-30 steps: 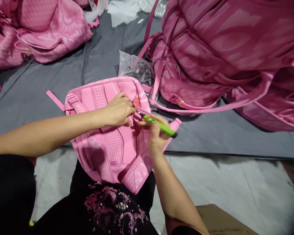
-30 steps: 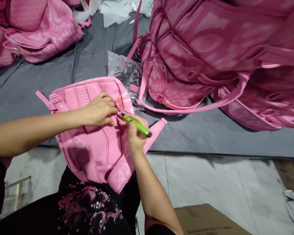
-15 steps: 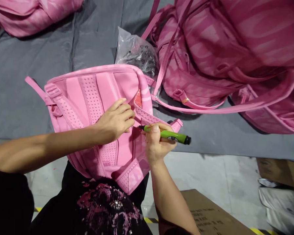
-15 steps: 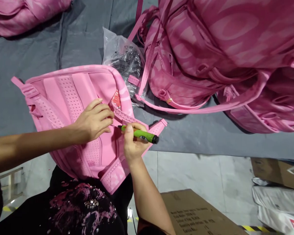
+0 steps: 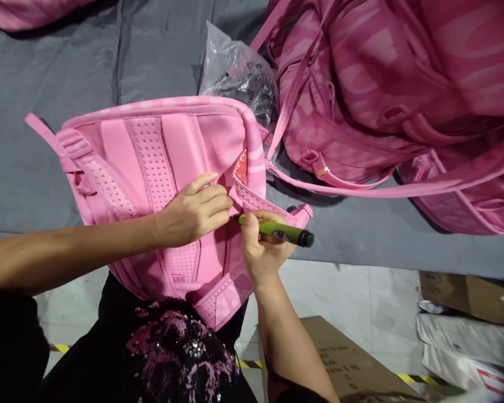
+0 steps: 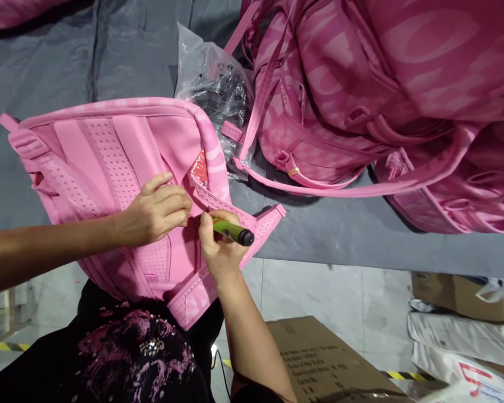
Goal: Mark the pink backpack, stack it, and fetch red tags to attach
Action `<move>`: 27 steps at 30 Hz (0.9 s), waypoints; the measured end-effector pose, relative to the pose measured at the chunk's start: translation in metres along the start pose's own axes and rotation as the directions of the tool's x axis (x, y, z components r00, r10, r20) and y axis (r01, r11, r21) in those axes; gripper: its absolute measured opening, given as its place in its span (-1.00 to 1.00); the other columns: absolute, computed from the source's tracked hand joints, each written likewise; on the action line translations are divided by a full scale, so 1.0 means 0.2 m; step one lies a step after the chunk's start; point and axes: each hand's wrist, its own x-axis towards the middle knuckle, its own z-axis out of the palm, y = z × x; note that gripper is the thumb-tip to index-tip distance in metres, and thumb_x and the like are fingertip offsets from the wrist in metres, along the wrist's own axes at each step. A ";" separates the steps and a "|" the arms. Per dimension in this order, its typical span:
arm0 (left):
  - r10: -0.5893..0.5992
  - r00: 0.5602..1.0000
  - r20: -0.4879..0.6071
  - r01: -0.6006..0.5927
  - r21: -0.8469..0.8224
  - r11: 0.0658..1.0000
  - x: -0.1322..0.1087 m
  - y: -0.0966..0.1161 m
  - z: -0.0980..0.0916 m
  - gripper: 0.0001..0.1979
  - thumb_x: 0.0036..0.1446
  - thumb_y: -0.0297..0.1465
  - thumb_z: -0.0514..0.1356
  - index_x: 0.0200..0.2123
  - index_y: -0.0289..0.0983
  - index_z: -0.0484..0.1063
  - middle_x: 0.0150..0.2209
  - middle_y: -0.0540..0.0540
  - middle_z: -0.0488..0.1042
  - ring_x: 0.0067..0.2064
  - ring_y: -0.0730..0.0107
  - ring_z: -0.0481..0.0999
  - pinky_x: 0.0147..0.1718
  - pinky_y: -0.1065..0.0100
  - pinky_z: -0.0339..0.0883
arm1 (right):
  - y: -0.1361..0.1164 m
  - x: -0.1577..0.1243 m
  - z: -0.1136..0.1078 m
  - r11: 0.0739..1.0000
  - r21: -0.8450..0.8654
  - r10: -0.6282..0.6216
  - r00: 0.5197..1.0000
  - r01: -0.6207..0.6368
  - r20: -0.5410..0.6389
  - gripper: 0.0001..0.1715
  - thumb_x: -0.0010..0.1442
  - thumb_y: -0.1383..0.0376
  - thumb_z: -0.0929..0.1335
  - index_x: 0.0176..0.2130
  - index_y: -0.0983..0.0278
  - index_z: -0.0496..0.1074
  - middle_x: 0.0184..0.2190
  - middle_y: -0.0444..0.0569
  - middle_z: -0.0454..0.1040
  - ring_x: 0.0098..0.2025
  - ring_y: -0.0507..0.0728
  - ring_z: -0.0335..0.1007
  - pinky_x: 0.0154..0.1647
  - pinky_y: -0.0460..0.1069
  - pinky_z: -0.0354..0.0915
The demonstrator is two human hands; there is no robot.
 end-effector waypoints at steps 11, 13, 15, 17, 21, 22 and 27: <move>-0.050 0.997 0.058 0.052 -0.042 0.998 -0.01 0.00 0.00 -0.74 0.34 -0.51 0.02 -0.33 -0.24 0.48 -0.20 -0.05 0.54 -0.04 0.33 0.46 0.26 0.02 0.15 | -0.01 0.01 0.00 0.988 -0.103 -0.109 0.993 0.114 0.047 -0.89 0.30 0.25 0.38 -0.26 0.24 0.43 -0.42 -0.16 0.47 -0.45 0.01 0.42 -0.43 -0.05 0.39; -0.045 0.997 0.070 0.046 -0.017 0.999 -0.01 0.00 0.00 -0.73 0.34 -0.51 0.01 -0.34 -0.24 0.47 -0.21 -0.04 0.54 -0.06 0.33 0.46 0.26 0.01 0.16 | -0.02 0.02 0.00 0.990 -0.102 -0.098 0.994 0.103 0.051 -0.89 0.31 0.24 0.37 -0.26 0.24 0.42 -0.43 -0.16 0.46 -0.46 0.00 0.42 -0.44 -0.06 0.39; -0.039 0.996 0.080 0.039 0.007 0.999 -0.01 0.01 0.00 -0.72 0.34 -0.51 0.00 -0.34 -0.24 0.47 -0.22 -0.03 0.54 -0.07 0.33 0.47 0.25 0.01 0.17 | -0.03 0.02 0.00 0.987 -0.108 -0.108 0.991 0.116 0.081 -0.89 0.30 0.25 0.37 -0.27 0.24 0.42 -0.43 -0.17 0.47 -0.46 -0.01 0.42 -0.45 -0.07 0.39; -0.041 0.996 0.080 0.040 0.007 0.999 0.00 0.00 0.00 -0.72 0.34 -0.51 0.00 -0.33 -0.23 0.47 -0.21 -0.03 0.53 -0.07 0.34 0.47 0.26 0.02 0.18 | -0.03 0.02 0.01 0.980 -0.140 -0.128 0.989 0.138 0.078 -0.91 0.30 0.27 0.38 -0.27 0.24 0.42 -0.43 -0.16 0.47 -0.46 -0.01 0.43 -0.44 -0.08 0.40; -0.031 0.998 0.053 0.031 0.016 0.999 0.00 0.00 0.00 -0.72 0.34 -0.53 0.00 -0.34 -0.24 0.46 -0.22 -0.03 0.53 -0.08 0.36 0.47 0.27 0.06 0.18 | -0.03 0.01 0.01 0.976 -0.152 -0.146 0.987 0.155 0.069 -0.95 0.28 0.31 0.40 -0.25 0.25 0.43 -0.42 -0.17 0.47 -0.46 -0.03 0.42 -0.44 -0.10 0.40; -0.028 0.999 0.047 0.027 0.021 0.999 0.00 0.00 0.00 -0.72 0.34 -0.53 0.01 -0.34 -0.25 0.46 -0.22 -0.03 0.53 -0.08 0.36 0.47 0.26 0.06 0.19 | -0.02 0.00 0.01 0.977 -0.147 -0.147 0.986 0.157 0.075 -0.95 0.27 0.32 0.40 -0.25 0.25 0.43 -0.43 -0.17 0.47 -0.46 -0.02 0.42 -0.43 -0.10 0.41; -0.020 0.997 0.075 0.016 0.062 0.998 -0.01 0.00 0.00 -0.74 0.34 -0.52 0.02 -0.35 -0.23 0.46 -0.23 0.00 0.53 -0.09 0.37 0.48 0.24 0.06 0.23 | 0.00 -0.04 0.00 0.999 -0.053 0.003 0.999 -0.004 -0.033 -0.95 0.27 0.32 0.40 -0.22 0.25 0.44 -0.40 -0.13 0.47 -0.45 0.02 0.45 -0.43 -0.05 0.42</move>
